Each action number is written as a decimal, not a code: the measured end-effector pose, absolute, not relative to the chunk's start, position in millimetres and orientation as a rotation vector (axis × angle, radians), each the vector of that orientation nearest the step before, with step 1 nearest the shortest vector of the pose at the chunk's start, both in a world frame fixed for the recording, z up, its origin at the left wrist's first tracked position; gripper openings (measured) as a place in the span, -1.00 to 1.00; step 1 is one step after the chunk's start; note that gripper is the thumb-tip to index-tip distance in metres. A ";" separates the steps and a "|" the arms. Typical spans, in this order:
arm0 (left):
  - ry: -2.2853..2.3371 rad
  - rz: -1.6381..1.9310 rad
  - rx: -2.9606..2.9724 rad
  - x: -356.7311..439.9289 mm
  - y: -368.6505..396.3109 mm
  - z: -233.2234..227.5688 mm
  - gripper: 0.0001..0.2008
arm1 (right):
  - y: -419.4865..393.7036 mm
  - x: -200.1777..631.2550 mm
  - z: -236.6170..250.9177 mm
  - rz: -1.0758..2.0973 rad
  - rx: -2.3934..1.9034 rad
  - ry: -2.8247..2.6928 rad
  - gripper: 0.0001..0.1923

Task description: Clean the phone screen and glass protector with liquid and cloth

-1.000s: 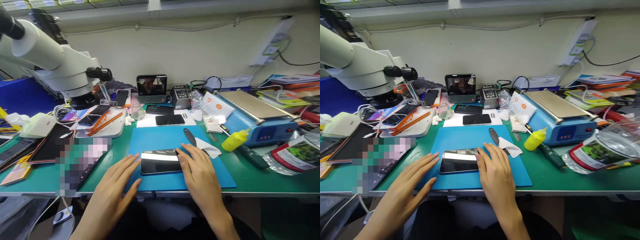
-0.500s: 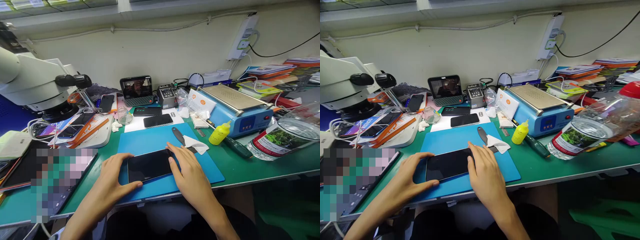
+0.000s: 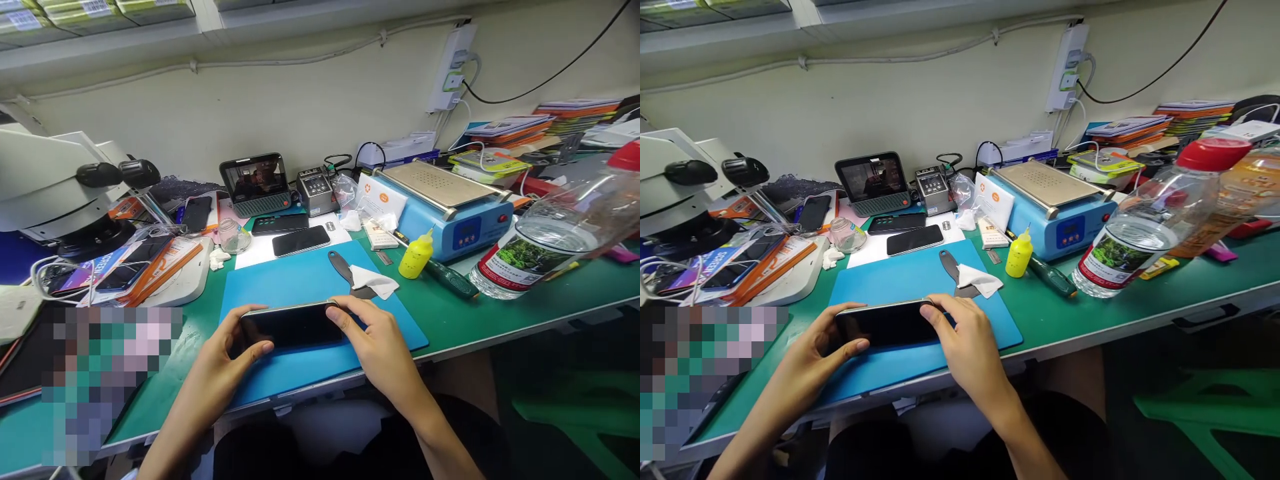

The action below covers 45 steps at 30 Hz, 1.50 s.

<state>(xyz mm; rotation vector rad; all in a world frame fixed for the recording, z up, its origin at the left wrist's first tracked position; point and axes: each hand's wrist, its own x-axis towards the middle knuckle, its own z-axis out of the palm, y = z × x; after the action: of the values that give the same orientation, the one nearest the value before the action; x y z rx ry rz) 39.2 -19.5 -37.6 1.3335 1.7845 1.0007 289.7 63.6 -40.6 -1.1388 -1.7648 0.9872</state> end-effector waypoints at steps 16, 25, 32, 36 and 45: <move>1.739 1.056 1.347 43.2 -20.8 -45.1 -0.38 | 61.5 275.5 -33.3 0.935 -1.166 -1.753 -0.61; 1.511 1.259 1.156 46.4 -20.2 -39.9 -0.32 | 64.3 294.0 -33.5 1.105 -1.028 -1.798 -0.56; 1.573 1.446 0.972 26.8 7.4 -8.2 -0.28 | 54.1 301.4 -23.6 1.194 -0.894 -1.978 -0.57; 1.577 1.307 1.206 21.1 34.0 7.5 -0.37 | 52.1 299.0 -23.2 1.153 -0.925 -1.987 -0.53; 1.461 0.942 1.688 60.3 68.0 -6.8 -0.67 | 64.0 297.1 -35.2 0.898 -1.036 -1.930 -0.61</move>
<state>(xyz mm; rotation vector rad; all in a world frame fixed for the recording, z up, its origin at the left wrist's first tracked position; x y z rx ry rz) 60.3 68.0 -6.8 1.6878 1.4615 0.9419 297.1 64.0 -35.2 -1.0358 -1.9296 0.8977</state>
